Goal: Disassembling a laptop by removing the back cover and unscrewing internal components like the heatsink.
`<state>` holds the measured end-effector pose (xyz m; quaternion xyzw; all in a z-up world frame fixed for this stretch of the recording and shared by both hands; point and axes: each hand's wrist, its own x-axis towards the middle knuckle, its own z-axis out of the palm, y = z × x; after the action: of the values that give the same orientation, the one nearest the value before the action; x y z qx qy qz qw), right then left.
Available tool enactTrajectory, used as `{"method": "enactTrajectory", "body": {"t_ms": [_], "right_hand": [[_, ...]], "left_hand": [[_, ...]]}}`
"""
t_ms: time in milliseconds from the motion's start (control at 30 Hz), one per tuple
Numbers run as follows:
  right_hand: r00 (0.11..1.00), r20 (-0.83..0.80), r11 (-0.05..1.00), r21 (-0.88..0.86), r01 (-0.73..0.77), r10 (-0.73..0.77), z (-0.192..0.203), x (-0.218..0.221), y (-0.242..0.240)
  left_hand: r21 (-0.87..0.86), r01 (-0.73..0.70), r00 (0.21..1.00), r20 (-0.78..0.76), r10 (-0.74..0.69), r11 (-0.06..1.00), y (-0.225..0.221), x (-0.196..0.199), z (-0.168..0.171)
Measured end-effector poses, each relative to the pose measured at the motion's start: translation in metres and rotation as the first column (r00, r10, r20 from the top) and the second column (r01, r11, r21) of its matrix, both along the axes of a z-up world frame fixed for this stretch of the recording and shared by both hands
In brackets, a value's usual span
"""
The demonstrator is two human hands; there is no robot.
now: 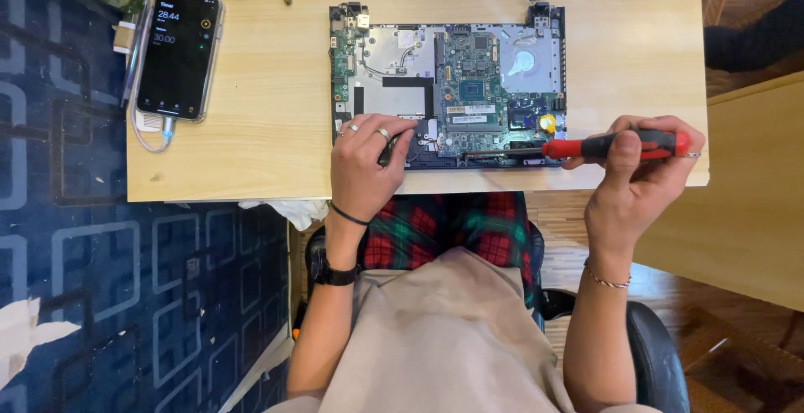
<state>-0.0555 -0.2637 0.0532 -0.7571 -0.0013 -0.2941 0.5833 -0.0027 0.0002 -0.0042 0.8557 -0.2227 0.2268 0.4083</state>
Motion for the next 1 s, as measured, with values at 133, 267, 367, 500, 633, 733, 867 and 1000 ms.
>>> {"method": "enactTrajectory", "body": {"t_ms": [133,267,367,500,633,733,867,1000], "right_hand": [[1.000,-0.005,1.000,0.014,-0.001,0.001,0.003,-0.001,0.000],[0.990,-0.069,0.991,-0.059,-0.124,0.120,0.027,0.000,0.000],[0.966,-0.163,0.948,-0.219,-0.233,0.200,0.056,0.006,0.006],[0.937,-0.198,0.738,-0.577,-0.349,0.288,0.083,0.019,0.025],[0.889,-0.357,0.626,-0.632,-0.456,0.287,0.108,0.032,0.047],[0.834,-0.463,0.522,-0.652,-0.549,0.299,0.119,0.039,0.056],[0.922,-0.359,0.220,-0.897,-0.384,0.145,0.119,0.046,0.056],[0.922,-0.323,0.177,-0.916,-0.361,0.211,0.120,0.049,0.056]], "left_hand": [[-0.001,0.001,1.000,0.002,-0.001,1.000,0.000,0.000,-0.001],[-0.009,-0.007,1.000,0.021,0.007,1.000,-0.003,0.000,0.002],[-0.039,0.044,0.999,0.008,-0.043,0.998,-0.011,-0.002,0.009],[-0.213,0.353,0.921,-0.092,-0.378,0.911,-0.026,-0.002,0.034],[-0.268,0.409,0.884,-0.120,-0.451,0.873,-0.037,0.013,0.021],[-0.308,0.406,0.857,-0.200,-0.475,0.861,-0.038,0.019,0.023],[-0.279,0.315,0.912,-0.175,-0.370,0.907,-0.042,0.023,0.009],[-0.289,0.321,0.918,-0.138,-0.371,0.902,-0.047,0.022,0.001]]}}
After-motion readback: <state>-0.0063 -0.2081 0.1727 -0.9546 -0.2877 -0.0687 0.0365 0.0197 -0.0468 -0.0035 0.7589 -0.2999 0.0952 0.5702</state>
